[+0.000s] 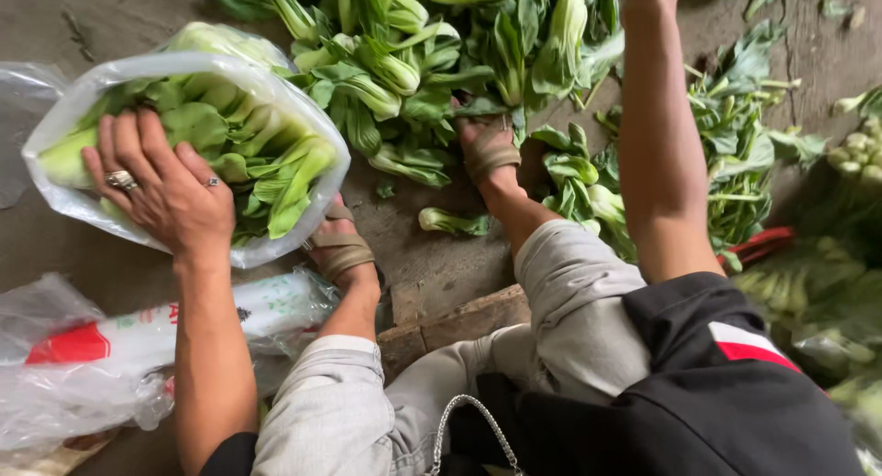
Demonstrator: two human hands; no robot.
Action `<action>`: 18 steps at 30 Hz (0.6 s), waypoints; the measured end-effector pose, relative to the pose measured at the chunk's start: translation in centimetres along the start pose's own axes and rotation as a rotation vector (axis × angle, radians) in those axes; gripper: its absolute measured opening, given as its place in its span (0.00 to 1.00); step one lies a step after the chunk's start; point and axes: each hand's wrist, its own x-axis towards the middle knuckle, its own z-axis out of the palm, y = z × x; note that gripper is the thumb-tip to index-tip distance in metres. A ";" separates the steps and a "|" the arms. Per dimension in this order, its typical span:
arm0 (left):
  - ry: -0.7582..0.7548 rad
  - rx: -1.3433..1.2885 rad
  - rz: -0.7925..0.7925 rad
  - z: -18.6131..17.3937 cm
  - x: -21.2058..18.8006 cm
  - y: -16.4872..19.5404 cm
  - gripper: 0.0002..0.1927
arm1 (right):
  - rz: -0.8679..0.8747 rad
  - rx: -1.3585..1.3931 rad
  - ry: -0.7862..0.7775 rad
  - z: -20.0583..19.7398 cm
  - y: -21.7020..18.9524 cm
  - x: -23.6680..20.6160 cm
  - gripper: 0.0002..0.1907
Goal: The person sits on the floor among piles of leafy green vegetables, picks up individual bok choy heads, strips off outer leaves and discards them on the ground, and places the trimmed heads into a plastic-lined basket, pressing them down to fit more.
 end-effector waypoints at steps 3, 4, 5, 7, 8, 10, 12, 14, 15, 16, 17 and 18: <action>-0.002 0.014 -0.012 0.1 0.0 0.0 0.21 | -0.295 -0.151 -0.201 0.3 2.5 -2.2 0.23; -0.001 0.020 -0.019 0.1 0.2 0.0 0.20 | -0.473 -0.207 -0.112 -0.3 4.8 -0.2 0.22; 0.002 0.029 -0.026 0.0 0.4 0.0 0.19 | -0.753 -0.365 0.072 -4.1 7.8 5.8 0.24; -0.002 0.014 -0.009 -0.3 0.8 0.1 0.21 | -0.946 -0.662 0.017 -4.7 12.7 9.3 0.31; 0.002 0.018 -0.013 -0.5 1.0 0.1 0.22 | -1.008 -0.761 -0.041 -4.5 14.6 10.3 0.36; 0.007 -0.085 -0.027 -1.4 1.7 0.0 0.22 | -0.968 -0.648 -0.188 -5.6 15.9 11.6 0.36; 0.044 -0.222 -0.021 -3.0 2.2 -0.3 0.22 | -0.987 -0.353 -0.169 -6.7 17.0 12.3 0.29; 0.058 -0.286 -0.079 -4.7 3.3 -0.7 0.16 | -0.973 -0.144 0.038 -7.8 15.4 11.4 0.12; 0.056 -0.329 -0.092 -5.6 3.8 -0.9 0.13 | -0.866 0.036 0.093 -8.2 14.5 11.1 0.14; 0.068 -0.332 -0.137 -6.1 4.7 -1.1 0.13 | -0.714 0.225 0.163 -8.3 13.5 11.3 0.15; 0.077 -0.343 -0.182 -6.6 5.7 -1.4 0.12 | -0.574 0.422 0.208 -8.1 12.5 11.5 0.17; 0.088 -0.352 -0.226 -7.0 6.5 -1.9 0.11 | -0.477 0.617 0.208 -7.4 11.2 11.7 0.19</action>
